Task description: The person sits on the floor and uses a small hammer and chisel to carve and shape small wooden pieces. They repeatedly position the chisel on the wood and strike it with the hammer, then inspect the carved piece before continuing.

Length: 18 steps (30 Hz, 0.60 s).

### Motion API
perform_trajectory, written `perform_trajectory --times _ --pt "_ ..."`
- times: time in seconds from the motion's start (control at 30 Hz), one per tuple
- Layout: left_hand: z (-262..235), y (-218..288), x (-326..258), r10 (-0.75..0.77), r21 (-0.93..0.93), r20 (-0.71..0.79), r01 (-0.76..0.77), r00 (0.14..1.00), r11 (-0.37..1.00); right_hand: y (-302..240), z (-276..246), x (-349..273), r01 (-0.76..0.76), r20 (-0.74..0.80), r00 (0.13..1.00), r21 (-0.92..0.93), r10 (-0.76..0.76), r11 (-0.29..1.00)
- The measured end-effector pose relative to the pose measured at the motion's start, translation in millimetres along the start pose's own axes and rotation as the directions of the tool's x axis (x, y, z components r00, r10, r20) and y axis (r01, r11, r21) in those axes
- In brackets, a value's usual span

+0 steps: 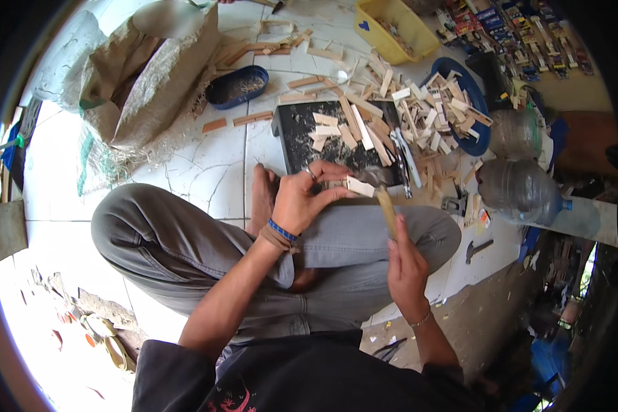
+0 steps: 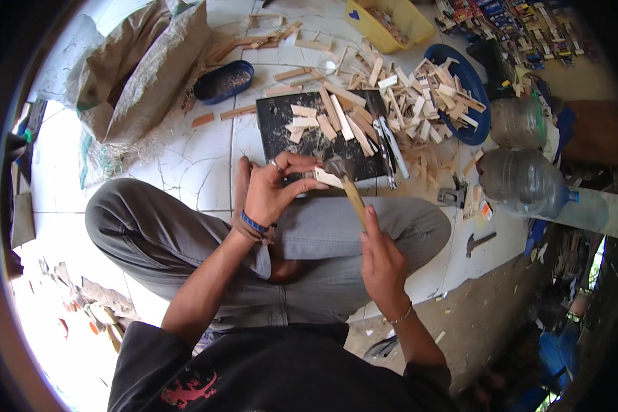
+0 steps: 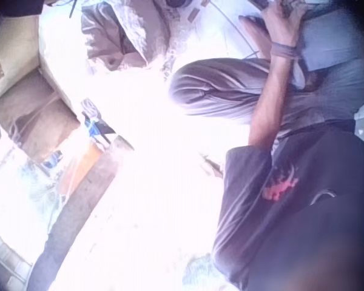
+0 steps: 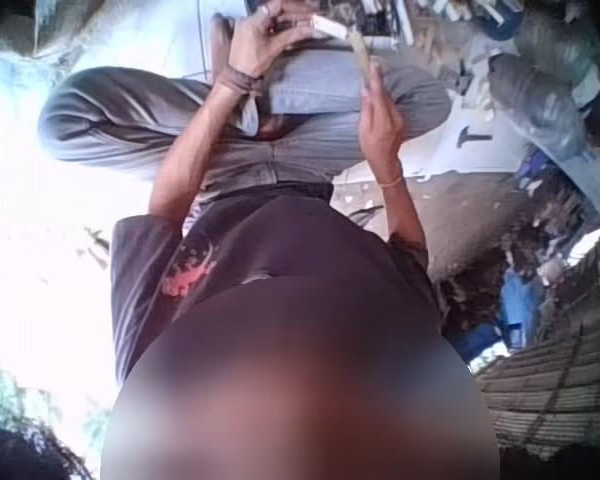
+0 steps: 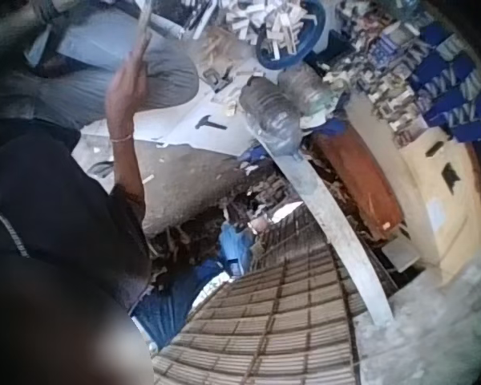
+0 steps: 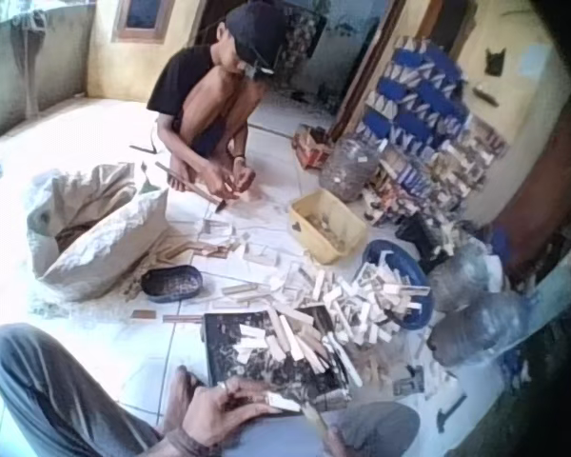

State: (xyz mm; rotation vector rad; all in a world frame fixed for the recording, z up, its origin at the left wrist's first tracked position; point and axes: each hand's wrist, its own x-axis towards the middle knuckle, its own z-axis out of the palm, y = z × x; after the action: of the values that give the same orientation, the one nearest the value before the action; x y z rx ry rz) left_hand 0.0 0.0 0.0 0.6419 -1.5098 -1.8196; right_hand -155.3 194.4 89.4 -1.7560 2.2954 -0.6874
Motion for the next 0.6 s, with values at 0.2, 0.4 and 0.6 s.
perform_trajectory --times 0.2,0.4,0.6 --pt "10.5 1.2 -10.7 0.057 0.061 -0.109 -0.051 0.992 0.997 -7.8 -7.1 -6.0 -0.016 0.092 0.996 -0.029 0.018 0.999" --pt "7.8 9.6 -2.0 -0.015 -0.148 -0.224 -0.019 0.974 0.989 9.1 -9.9 26.3 -0.058 -0.095 0.993 0.075 0.065 0.996" --pt "-19.3 50.7 -5.7 -0.078 -0.266 -0.313 -0.009 0.946 0.964 51.6 -0.9 56.4 0.06 0.003 0.998 -0.116 -0.06 0.991"
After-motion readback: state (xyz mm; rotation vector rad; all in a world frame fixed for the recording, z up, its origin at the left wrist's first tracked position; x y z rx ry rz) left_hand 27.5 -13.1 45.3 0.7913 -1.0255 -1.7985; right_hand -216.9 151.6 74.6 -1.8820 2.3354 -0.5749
